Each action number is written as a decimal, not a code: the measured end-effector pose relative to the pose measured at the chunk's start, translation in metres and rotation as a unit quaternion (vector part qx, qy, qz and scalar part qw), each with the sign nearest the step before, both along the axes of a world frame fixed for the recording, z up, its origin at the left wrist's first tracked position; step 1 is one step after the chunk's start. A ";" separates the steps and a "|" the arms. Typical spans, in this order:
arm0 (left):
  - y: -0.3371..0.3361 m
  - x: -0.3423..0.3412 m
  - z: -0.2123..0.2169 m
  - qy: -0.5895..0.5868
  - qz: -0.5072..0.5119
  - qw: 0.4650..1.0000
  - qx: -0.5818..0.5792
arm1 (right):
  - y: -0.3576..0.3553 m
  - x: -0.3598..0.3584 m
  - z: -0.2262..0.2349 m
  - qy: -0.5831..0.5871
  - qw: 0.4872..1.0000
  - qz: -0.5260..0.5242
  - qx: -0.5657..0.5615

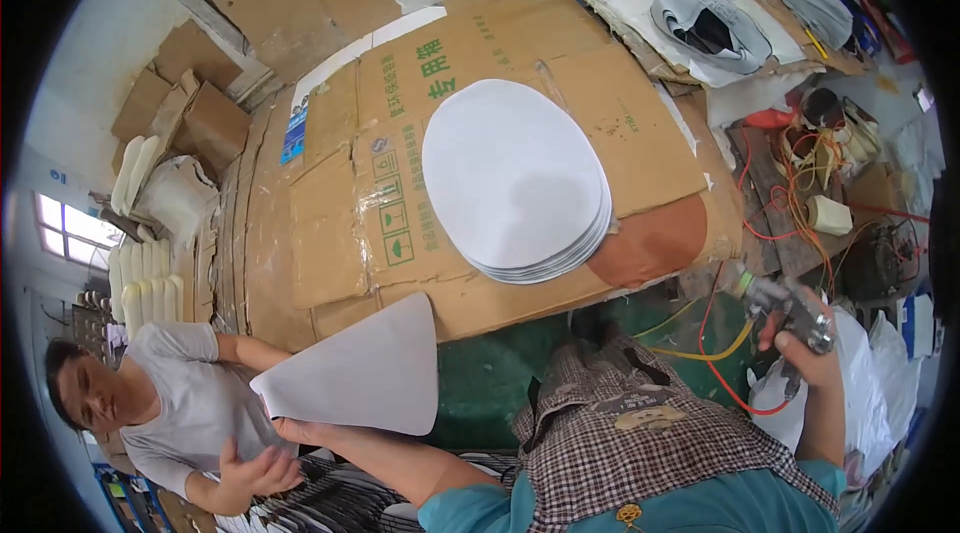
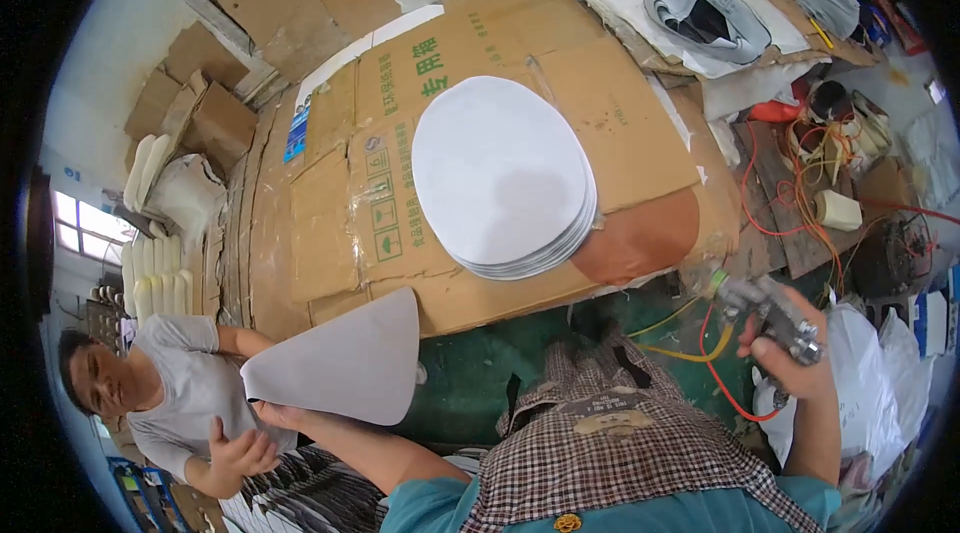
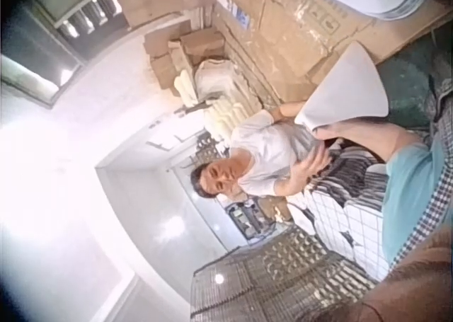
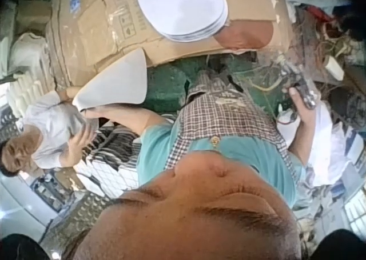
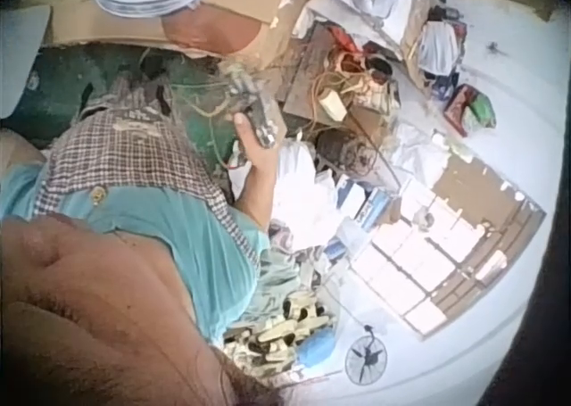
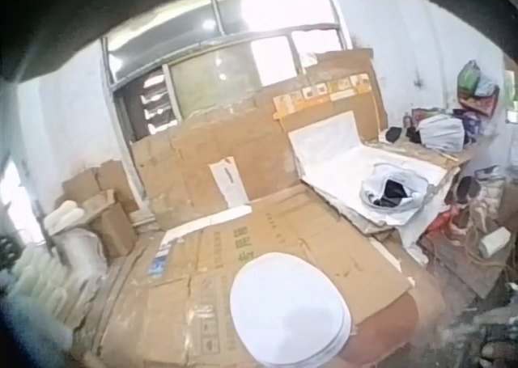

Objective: Handing over white oval fabric or foam pieces to a coworker for stacking on a rack in a factory setting.

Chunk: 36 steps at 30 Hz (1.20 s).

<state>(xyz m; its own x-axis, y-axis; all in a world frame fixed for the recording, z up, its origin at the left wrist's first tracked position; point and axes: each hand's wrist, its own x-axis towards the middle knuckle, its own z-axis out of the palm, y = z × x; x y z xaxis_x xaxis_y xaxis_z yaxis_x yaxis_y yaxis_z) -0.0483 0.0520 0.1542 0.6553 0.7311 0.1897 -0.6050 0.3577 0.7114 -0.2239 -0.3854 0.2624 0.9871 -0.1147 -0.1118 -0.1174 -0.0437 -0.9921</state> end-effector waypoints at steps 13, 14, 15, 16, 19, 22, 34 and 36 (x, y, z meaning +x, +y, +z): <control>0.148 -0.067 -0.018 -0.061 -0.029 0.990 -0.122 | 0.019 0.033 0.000 0.007 0.999 0.033 0.043; 0.147 -0.062 -0.019 -0.066 -0.036 0.989 -0.130 | 0.017 0.035 -0.001 -0.006 0.999 -0.015 0.046; 0.146 -0.056 -0.020 -0.070 -0.043 0.987 -0.138 | 0.015 0.037 -0.002 -0.019 0.997 -0.064 0.050; 0.148 -0.063 -0.023 -0.079 -0.037 0.985 -0.148 | 0.026 0.048 0.015 -0.029 0.997 -0.061 0.021; 0.153 -0.049 -0.046 -0.094 -0.058 0.975 -0.192 | -0.004 0.022 -0.009 -0.003 0.995 -0.088 -0.048; 0.081 -0.015 -0.063 0.157 0.014 0.980 -0.120 | -0.007 0.016 0.001 0.002 0.999 -0.042 -0.010; -0.042 0.057 -0.165 0.515 -0.040 0.664 0.541 | 0.002 0.038 -0.009 -0.015 0.998 -0.029 0.062; -0.047 0.054 -0.171 0.476 0.063 0.654 0.585 | -0.012 0.030 -0.011 0.001 0.998 -0.064 0.018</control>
<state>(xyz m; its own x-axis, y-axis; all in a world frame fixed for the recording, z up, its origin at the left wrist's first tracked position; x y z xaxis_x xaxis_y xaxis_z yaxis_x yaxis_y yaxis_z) 0.0054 0.0045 -0.0165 0.8325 0.5095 0.2175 0.3381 -0.7783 0.5290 -0.1935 -0.3972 0.2509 0.9643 -0.2356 -0.1205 -0.1221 0.0080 -0.9925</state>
